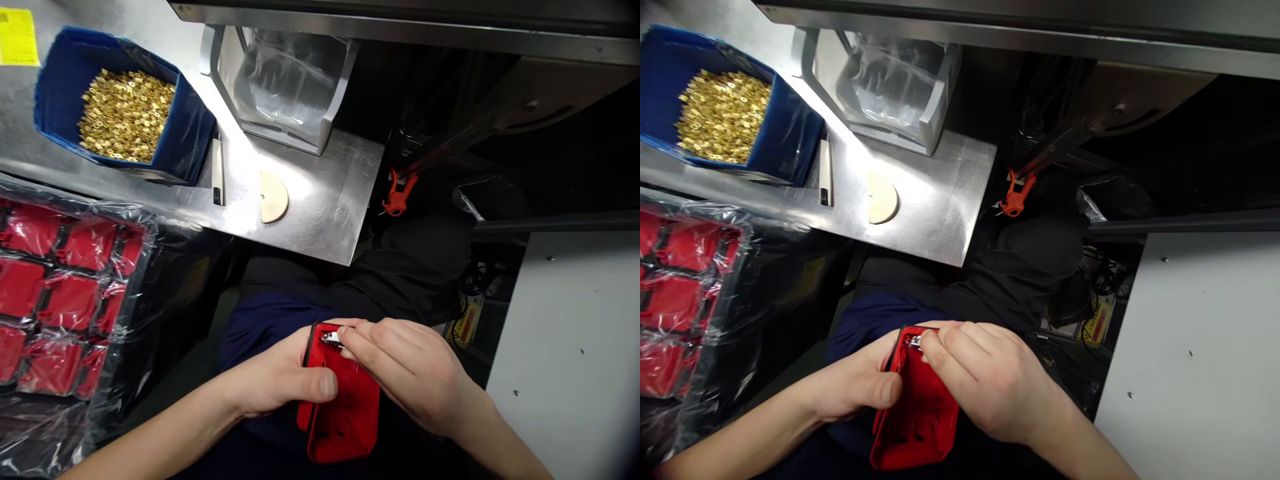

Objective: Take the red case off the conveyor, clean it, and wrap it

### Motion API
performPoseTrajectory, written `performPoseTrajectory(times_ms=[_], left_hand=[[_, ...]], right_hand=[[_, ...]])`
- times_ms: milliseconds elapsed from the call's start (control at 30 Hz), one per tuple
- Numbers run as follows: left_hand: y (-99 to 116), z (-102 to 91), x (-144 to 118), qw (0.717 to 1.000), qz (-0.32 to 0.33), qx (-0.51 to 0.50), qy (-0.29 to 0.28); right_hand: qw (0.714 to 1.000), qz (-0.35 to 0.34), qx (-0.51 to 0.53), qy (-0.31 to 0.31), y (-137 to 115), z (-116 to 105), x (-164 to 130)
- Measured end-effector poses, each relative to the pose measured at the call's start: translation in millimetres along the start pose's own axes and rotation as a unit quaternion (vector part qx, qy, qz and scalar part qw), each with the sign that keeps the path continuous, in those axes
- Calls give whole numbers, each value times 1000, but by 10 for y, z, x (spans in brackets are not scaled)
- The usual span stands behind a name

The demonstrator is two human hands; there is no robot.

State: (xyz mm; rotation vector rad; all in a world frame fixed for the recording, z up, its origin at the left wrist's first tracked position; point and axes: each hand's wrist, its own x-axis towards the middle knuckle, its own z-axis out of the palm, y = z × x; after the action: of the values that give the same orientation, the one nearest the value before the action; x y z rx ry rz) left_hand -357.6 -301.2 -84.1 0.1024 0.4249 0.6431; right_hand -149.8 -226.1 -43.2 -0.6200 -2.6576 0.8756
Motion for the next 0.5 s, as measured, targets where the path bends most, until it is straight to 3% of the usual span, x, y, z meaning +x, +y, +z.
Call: performPoseTrajectory(times_ms=[100,233,333,500], left_hand=[[-3,-7,-3,1000,-5,3,4],[-12,-22,-36,1000,-17,5,23],[-20,-20,-70,998,-18,2,52],[-49,-4,-98,997,-21,15,74]], right_hand=[[994,43,62,74,72,-2,-21],[969,167,96,153,161,42,-34],[945,260,111,167,228,135,-24],[913,338,150,171,452,400,56]])
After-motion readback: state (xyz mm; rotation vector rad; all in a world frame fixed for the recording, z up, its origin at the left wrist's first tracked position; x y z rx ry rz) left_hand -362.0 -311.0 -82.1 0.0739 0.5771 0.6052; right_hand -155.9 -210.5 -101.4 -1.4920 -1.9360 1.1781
